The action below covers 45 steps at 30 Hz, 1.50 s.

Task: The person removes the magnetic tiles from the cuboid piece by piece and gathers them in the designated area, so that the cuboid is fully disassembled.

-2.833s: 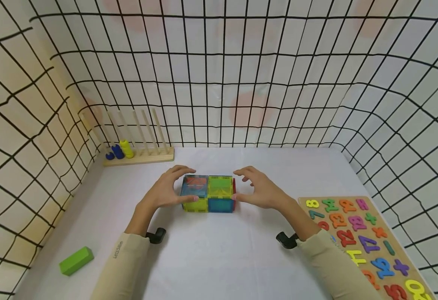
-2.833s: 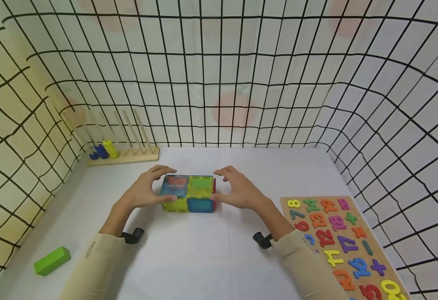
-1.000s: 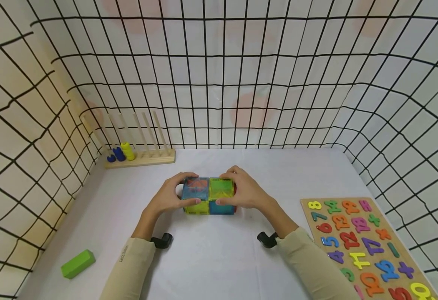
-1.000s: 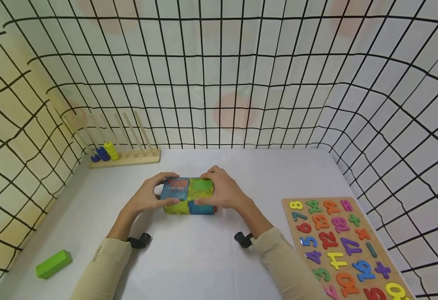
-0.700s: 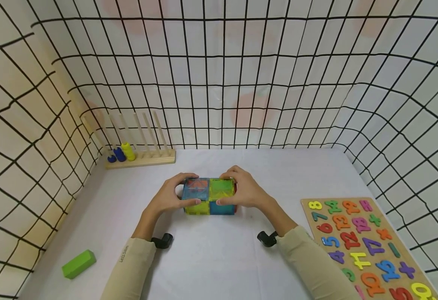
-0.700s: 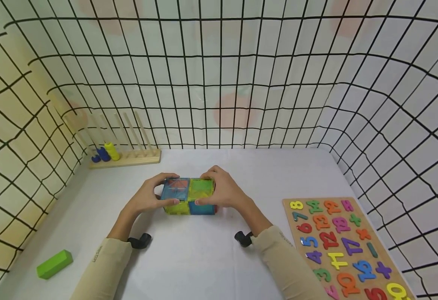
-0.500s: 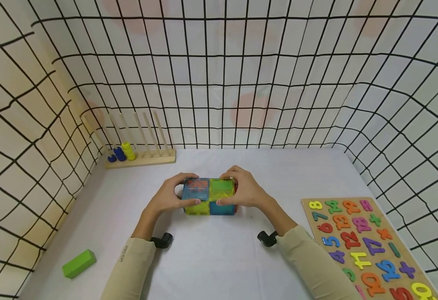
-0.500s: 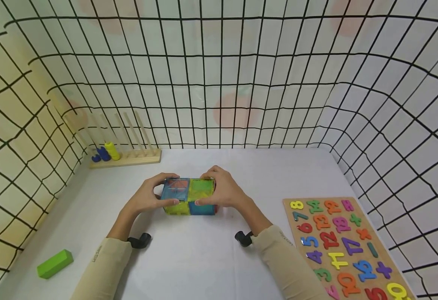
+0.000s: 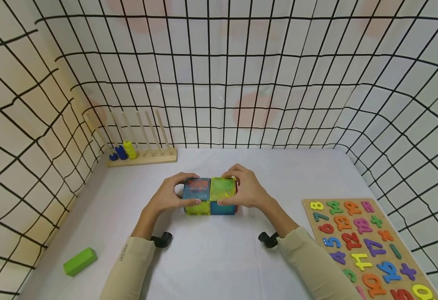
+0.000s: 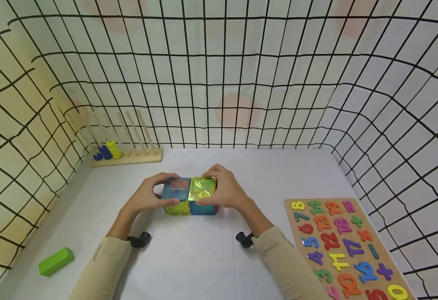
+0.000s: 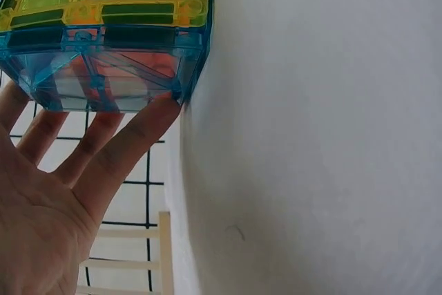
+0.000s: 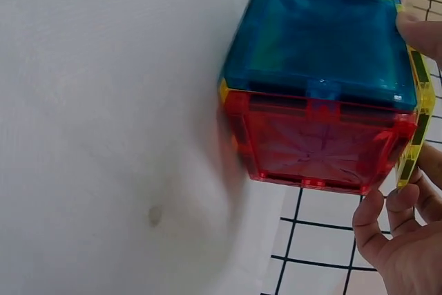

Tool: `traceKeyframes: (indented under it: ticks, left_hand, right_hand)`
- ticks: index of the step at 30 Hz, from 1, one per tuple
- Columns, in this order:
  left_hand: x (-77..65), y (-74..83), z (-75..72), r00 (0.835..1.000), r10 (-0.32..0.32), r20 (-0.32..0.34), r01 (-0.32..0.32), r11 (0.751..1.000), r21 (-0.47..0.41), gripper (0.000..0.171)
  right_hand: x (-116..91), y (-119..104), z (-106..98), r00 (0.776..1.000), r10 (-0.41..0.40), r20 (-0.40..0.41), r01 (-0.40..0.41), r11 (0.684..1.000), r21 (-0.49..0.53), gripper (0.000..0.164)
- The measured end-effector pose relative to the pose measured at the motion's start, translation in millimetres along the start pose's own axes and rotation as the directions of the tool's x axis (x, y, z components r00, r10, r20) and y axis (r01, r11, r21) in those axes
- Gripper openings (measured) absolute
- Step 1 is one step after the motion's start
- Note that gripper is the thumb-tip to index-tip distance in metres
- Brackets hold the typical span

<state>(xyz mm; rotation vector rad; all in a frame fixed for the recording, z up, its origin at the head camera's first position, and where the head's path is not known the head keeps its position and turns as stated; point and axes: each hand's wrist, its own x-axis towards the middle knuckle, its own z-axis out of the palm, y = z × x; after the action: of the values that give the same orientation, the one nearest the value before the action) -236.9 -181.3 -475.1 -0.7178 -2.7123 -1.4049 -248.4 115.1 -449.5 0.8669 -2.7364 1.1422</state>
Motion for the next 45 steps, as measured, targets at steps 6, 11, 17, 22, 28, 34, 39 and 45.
traceKeyframes:
  ticks: [6,11,17,22,28,34,39,45]
  left_hand:
    - [-2.5,-3.1,-6.0,0.999,-0.035,0.021,0.035,0.999,-0.008,0.065]
    - [-5.1,-4.7,-13.6,0.996,-0.068,0.049,0.069,0.997,-0.022,0.066]
    - [-8.7,-4.9,-23.1,0.991,-0.101,0.088,0.106,0.993,-0.055,0.07]
    - [-12.0,-4.2,-30.8,0.988,-0.106,0.111,0.115,0.99,-0.081,0.072]
    - [-16.0,-6.5,-35.2,0.989,-0.096,0.112,0.107,0.989,-0.098,0.072]
    - [-17.4,-9.6,-38.5,0.989,-0.106,0.106,0.115,0.989,-0.089,0.072]
    - [-17.4,-12.1,-39.1,0.988,-0.107,0.112,0.118,0.989,-0.093,0.073]
    - [-18.0,-9.8,-41.5,0.984,-0.127,0.121,0.137,0.987,-0.081,0.077]
  right_hand:
    - [0.4,2.0,-13.4,1.0,0.015,-0.023,-0.015,1.0,0.02,0.07]
    - [2.9,11.0,-30.5,0.999,0.029,-0.027,-0.03,0.999,-0.013,0.07]
    - [11.2,25.1,-44.9,0.997,0.075,-0.023,-0.076,0.995,-0.062,0.072]
    - [22.2,37.4,-46.3,0.993,0.12,-0.016,-0.121,0.987,-0.101,0.074]
    - [32.6,50.0,-34.9,0.983,0.185,0.006,-0.183,0.977,-0.109,0.072]
    - [45.7,58.7,-16.7,0.976,0.218,0.008,-0.216,0.972,-0.09,0.072]
    - [54.5,59.9,-4.7,0.968,0.249,0.02,-0.247,0.966,-0.07,0.072]
    - [62.4,61.4,1.7,0.961,0.273,0.035,-0.269,0.959,-0.086,0.072]
